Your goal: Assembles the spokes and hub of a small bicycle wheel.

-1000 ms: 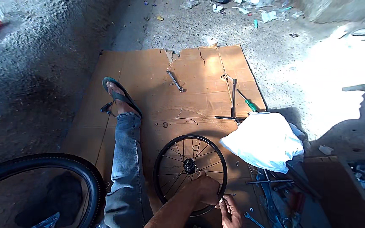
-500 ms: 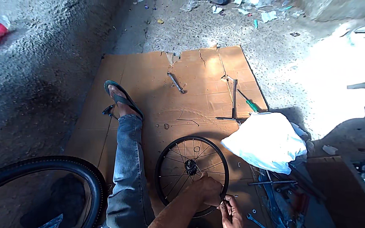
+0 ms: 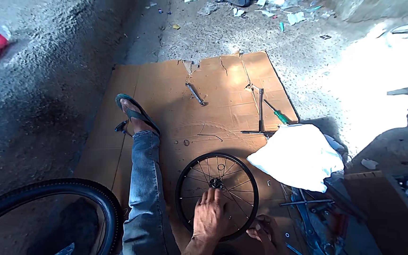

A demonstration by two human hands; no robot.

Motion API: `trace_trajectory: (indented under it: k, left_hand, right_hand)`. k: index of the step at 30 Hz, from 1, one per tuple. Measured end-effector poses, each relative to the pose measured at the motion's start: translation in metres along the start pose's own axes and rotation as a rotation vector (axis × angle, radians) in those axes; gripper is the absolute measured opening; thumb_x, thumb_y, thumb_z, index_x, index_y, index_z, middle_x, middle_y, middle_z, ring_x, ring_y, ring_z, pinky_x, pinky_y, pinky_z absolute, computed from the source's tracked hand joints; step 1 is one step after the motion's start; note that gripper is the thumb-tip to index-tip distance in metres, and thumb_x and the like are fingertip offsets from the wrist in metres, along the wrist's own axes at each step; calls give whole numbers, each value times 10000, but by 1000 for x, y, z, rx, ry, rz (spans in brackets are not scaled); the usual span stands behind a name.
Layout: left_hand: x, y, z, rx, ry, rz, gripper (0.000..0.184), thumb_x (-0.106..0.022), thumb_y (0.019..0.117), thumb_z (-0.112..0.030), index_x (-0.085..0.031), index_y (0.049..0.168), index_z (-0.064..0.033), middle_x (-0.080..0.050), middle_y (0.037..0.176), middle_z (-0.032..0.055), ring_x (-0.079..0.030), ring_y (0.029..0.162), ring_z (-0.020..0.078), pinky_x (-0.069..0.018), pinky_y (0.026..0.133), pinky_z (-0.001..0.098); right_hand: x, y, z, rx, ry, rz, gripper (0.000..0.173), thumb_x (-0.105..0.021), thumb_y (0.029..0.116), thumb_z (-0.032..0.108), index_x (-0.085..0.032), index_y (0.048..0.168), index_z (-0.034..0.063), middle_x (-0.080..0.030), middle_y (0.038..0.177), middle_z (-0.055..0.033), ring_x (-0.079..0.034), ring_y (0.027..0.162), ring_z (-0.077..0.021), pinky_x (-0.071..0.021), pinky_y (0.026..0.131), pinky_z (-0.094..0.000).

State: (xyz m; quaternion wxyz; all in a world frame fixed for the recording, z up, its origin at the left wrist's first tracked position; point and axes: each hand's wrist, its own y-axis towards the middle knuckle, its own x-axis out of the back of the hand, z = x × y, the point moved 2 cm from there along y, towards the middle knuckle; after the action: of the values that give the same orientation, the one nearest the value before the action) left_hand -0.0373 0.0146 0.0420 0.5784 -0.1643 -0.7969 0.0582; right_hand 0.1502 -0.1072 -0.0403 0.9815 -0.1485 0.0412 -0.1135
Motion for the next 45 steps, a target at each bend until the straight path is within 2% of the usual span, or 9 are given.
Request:
trace_trajectory:
  k: [3, 9, 12, 15, 19, 22, 30, 33, 45]
  left_hand:
    - [-4, -10, 24, 252, 89, 306, 478, -448, 1055, -402, -579, 1400, -98, -594, 1415, 140, -676, 1135, 346, -560, 917, 530]
    - [-31, -26, 18, 278, -697, 445, 428, -434, 1093, -368, -691, 1087, -26, -697, 932, 135, -684, 856, 263, -564, 815, 480]
    - [-44, -20, -4, 286, -990, 464, 414, -432, 1102, -347, -695, 1003, -44, -675, 791, 49, -617, 624, 141, -545, 616, 335]
    - [-55, -11, -14, 305, -997, 454, 395, -466, 1087, -350, -691, 938, -61, -641, 769, 36, -600, 658, 141, -519, 660, 354]
    - [-58, -9, -8, 405, -975, 255, 399, -521, 1067, -393, -687, 1011, -34, -656, 789, 67, -626, 655, 168, -555, 651, 373]
    - [-56, -3, 9, 541, -801, -139, 454, -701, 961, -413, -651, 1156, -6, -677, 921, 118, -665, 794, 235, -577, 780, 454]
    - [-65, 16, -8, 781, -999, -393, 245, -777, 926, -191, -704, 1056, 3, -711, 947, 135, -682, 870, 239, -558, 838, 454]
    - [-69, 22, -14, 870, -959, -418, 338, -804, 890, -152, -654, 1130, 33, -685, 1059, 187, -659, 1007, 303, -531, 935, 483]
    - [-65, 25, -2, 882, -853, -330, 374, -798, 883, -215, -644, 1180, -47, -733, 987, 146, -713, 932, 316, -567, 811, 562]
  right_hand:
    - [-1, 0, 4, -18, -91, -25, 298, -532, 1018, 71, -489, 1271, -81, -666, 1130, -186, -740, 901, -267, -657, 777, -428]
    - [-10, -1, 29, -71, -5, -19, 558, -639, 999, 213, -424, 1478, 22, -485, 1478, -177, -665, 1156, -276, -643, 858, -458]
    - [-15, 3, 30, -100, -82, 38, 350, -673, 974, 247, -642, 1239, 21, -571, 1350, -184, -677, 1070, -274, -630, 851, -457]
    - [-15, 8, 26, 43, -361, 53, 258, -694, 955, 297, -736, 996, 46, -613, 1281, -218, -659, 1037, -223, -585, 800, -349]
    - [-12, 12, 26, 54, -486, 55, 228, -670, 965, 307, -753, 960, 95, -626, 1305, -184, -607, 1204, -247, -542, 959, -387]
    - [-16, 16, 26, -27, -454, -1, 226, -647, 966, 309, -727, 958, 97, -637, 1217, -147, -657, 1034, -211, -581, 832, -371]
    - [-14, 21, 23, -63, -335, -29, 211, -655, 958, 282, -727, 968, 83, -618, 1230, -151, -665, 1016, -193, -604, 788, -317]
    - [-12, 23, 19, -48, -356, -14, 220, -655, 943, 319, -730, 948, 112, -620, 1211, -136, -646, 1028, -182, -584, 782, -302]
    - [-12, 25, 20, -54, -330, 3, 195, -648, 937, 315, -722, 889, 141, -630, 1212, -109, -638, 1040, -179, -572, 775, -293]
